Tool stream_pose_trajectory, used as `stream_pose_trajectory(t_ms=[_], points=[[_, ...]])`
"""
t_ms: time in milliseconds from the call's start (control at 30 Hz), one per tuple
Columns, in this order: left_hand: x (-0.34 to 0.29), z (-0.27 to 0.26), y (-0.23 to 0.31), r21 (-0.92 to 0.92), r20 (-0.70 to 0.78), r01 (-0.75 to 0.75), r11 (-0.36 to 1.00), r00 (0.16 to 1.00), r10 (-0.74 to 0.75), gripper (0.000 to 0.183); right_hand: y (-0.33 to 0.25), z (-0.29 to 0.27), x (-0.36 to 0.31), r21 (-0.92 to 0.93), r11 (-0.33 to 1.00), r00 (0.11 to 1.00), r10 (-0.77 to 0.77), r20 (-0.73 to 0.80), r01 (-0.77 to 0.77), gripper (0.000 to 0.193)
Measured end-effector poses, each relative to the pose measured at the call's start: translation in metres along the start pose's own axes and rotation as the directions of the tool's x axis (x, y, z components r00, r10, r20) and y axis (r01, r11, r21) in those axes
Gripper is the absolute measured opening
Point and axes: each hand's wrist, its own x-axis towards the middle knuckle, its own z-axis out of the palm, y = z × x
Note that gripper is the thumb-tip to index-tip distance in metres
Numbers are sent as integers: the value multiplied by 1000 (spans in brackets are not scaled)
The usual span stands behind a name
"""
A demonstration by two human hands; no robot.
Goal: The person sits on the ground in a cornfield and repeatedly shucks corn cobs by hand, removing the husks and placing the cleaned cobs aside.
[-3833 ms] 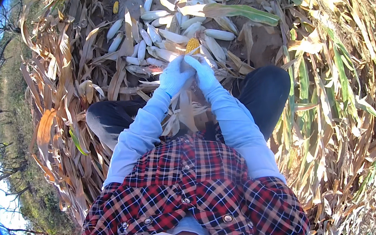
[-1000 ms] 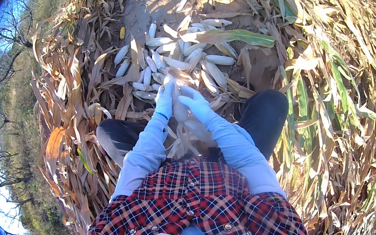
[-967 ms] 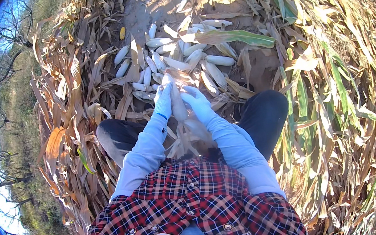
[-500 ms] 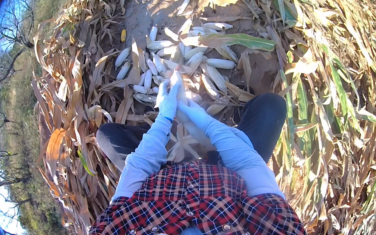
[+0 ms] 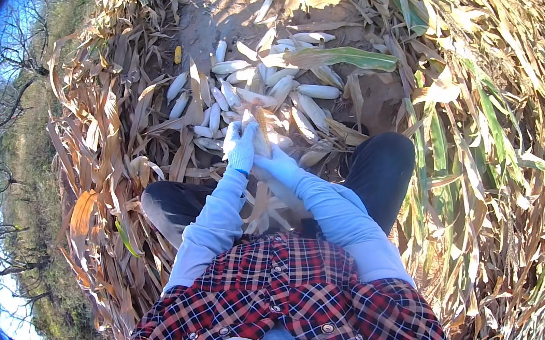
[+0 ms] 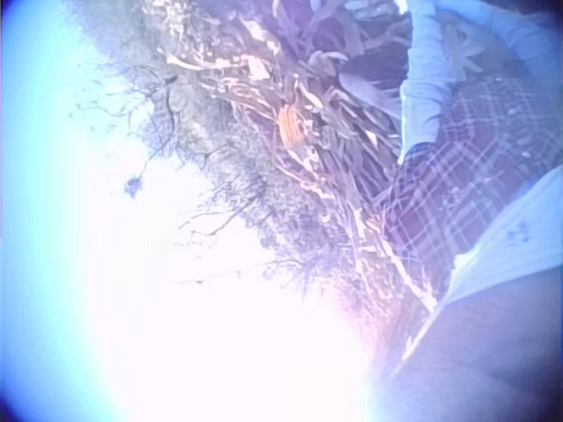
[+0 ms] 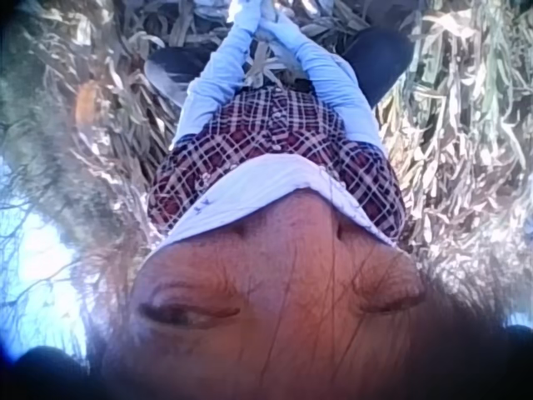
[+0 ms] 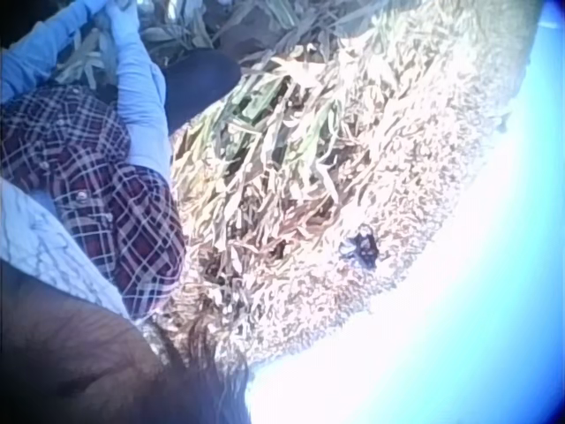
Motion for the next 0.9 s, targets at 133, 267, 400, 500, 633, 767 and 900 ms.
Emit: stream_pose_trajectory(t_ms=[133,267,400,500,633,767,900], points=[[-1,-1,-3,-34,-43,-6,999,999,4,20,-7,5,-5,225,974,999,-11,43,1,74],[-1,-3,-6,-83,-69,45,996,996,-51,21,-16,9,-12,366,930,997,19,72,-44,69],[-5,-3,-1,-94,-93,46,994,994,-55,23,-39,17,-26,561,821,992,44,118,-103,57],[-5,-4,3,-76,-93,16,997,995,-23,22,-54,18,-32,751,641,984,36,175,-157,51],[-5,-2,-3,-67,-72,15,998,997,-20,20,-46,14,-23,755,633,981,37,188,-168,50],[-12,6,6,-128,-17,26,991,999,-28,19,-40,7,-19,774,609,984,78,159,-173,51],[-18,11,16,-98,40,0,995,999,4,17,-26,3,-10,791,596,991,100,94,-135,50]])
